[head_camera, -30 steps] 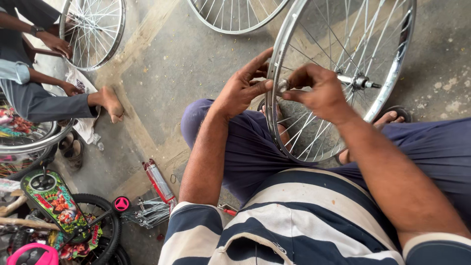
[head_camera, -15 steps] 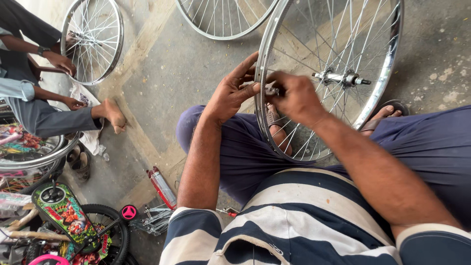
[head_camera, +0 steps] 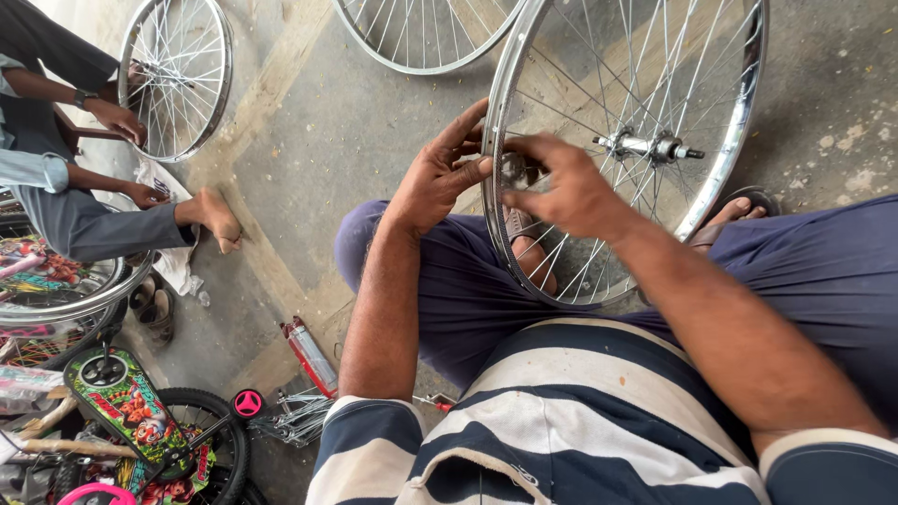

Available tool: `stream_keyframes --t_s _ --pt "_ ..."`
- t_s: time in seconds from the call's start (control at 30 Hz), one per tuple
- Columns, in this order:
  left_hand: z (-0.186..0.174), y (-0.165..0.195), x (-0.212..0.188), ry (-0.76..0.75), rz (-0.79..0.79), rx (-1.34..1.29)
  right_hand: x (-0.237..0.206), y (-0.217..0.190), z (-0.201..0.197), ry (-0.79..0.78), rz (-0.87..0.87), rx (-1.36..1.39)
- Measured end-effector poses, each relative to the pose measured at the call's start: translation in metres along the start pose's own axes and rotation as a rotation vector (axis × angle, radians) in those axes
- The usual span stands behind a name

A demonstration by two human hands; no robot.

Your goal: The person sits on the floor and uses a spoke wrench to tighten the nipples on a bicycle wheel rim. They rotate the wheel to access different spokes and continue adjusting the tension throughout the clip.

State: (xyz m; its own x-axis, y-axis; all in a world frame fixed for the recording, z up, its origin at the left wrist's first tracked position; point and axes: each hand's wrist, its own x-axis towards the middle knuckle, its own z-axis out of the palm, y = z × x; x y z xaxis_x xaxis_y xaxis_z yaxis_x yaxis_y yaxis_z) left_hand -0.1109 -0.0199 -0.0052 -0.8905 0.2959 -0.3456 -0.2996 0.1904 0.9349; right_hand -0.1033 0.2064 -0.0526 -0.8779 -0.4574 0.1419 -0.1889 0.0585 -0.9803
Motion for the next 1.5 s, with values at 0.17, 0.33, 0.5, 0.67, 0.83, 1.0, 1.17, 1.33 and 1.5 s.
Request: stream_keyframes --t_s 0.17,0.33,0.5,0.67,0.83,1.0,1.17,1.33,1.5 --pt "0.000 0.000 0.000 -0.020 0.022 -0.014 0.002 -0.001 -0.005 0.008 0.158 0.171" --pt "0.000 -0.001 0.001 -0.028 0.047 -0.007 0.003 -0.001 0.001 -0.011 0.094 -0.065" --pt "-0.003 -0.004 0.001 -0.027 0.026 -0.014 -0.001 0.003 -0.008 -0.018 0.148 0.268" --pt "0.000 -0.003 0.002 -0.034 0.048 -0.014 0.004 0.000 0.002 0.030 0.143 -0.146" --pt "0.004 0.009 0.001 0.005 0.011 -0.013 0.000 -0.013 0.005 0.012 0.035 -0.043" --pt "0.012 0.040 0.016 0.093 -0.002 0.078 -0.001 -0.022 -0.008 0.036 -0.022 0.055" --pt "0.028 0.102 0.077 0.180 0.109 0.120 0.002 -0.030 -0.007 0.040 -0.037 0.063" --pt "0.053 0.140 0.124 0.216 0.124 0.731 0.005 -0.035 -0.001 0.012 -0.217 -0.070" --pt "0.050 0.128 0.118 0.220 0.306 1.042 -0.006 -0.034 -0.002 -0.044 -0.178 -0.190"
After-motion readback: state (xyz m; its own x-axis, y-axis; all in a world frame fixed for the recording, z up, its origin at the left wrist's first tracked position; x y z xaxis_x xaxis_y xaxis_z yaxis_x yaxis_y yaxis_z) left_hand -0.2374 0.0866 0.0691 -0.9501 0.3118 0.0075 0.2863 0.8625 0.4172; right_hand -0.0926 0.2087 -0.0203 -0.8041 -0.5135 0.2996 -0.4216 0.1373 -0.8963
